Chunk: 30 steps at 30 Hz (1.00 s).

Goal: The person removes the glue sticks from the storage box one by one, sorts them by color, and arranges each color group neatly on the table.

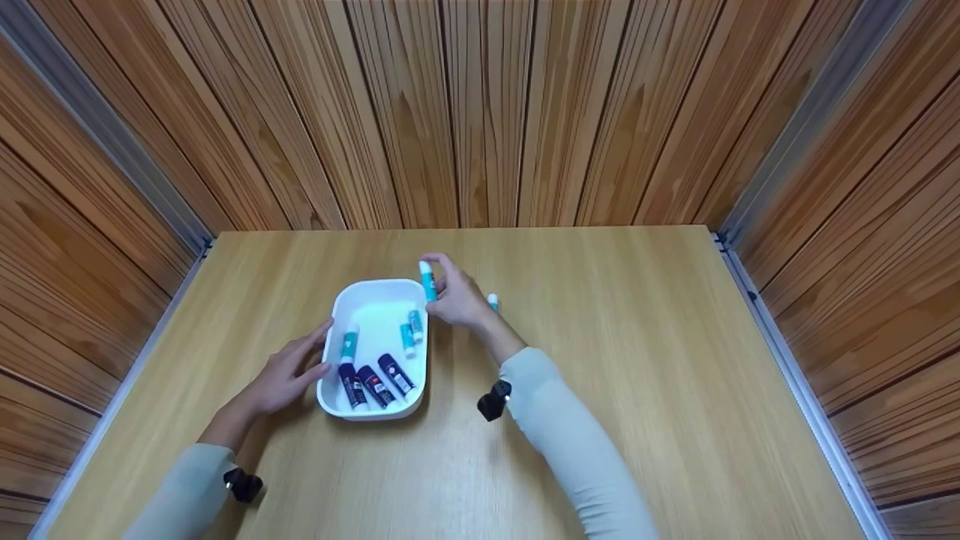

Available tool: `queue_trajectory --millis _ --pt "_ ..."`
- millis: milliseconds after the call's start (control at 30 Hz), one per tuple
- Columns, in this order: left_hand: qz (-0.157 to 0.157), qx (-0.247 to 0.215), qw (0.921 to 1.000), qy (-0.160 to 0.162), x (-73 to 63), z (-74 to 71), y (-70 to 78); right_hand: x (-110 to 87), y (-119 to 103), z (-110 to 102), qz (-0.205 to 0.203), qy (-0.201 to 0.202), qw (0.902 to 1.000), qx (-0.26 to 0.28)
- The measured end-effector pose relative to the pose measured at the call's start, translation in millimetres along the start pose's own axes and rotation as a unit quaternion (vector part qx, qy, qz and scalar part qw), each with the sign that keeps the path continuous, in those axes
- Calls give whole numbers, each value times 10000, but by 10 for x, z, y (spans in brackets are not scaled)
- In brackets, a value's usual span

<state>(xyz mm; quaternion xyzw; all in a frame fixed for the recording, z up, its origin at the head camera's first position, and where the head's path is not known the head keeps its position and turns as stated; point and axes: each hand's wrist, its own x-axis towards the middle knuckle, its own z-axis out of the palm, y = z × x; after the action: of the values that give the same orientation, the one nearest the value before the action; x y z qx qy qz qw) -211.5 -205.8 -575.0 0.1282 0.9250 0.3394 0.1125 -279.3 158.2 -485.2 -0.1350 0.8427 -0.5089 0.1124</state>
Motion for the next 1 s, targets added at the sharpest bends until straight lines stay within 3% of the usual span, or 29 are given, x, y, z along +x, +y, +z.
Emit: queue_trajectory --millis 433,1000 --pt "89 17 9999 116 -1 21 -12 -173 377 -387 408 202 9987 -242" --pt "60 -76 9999 77 13 7 -8 -314 729 -644 793 350 9951 -483"
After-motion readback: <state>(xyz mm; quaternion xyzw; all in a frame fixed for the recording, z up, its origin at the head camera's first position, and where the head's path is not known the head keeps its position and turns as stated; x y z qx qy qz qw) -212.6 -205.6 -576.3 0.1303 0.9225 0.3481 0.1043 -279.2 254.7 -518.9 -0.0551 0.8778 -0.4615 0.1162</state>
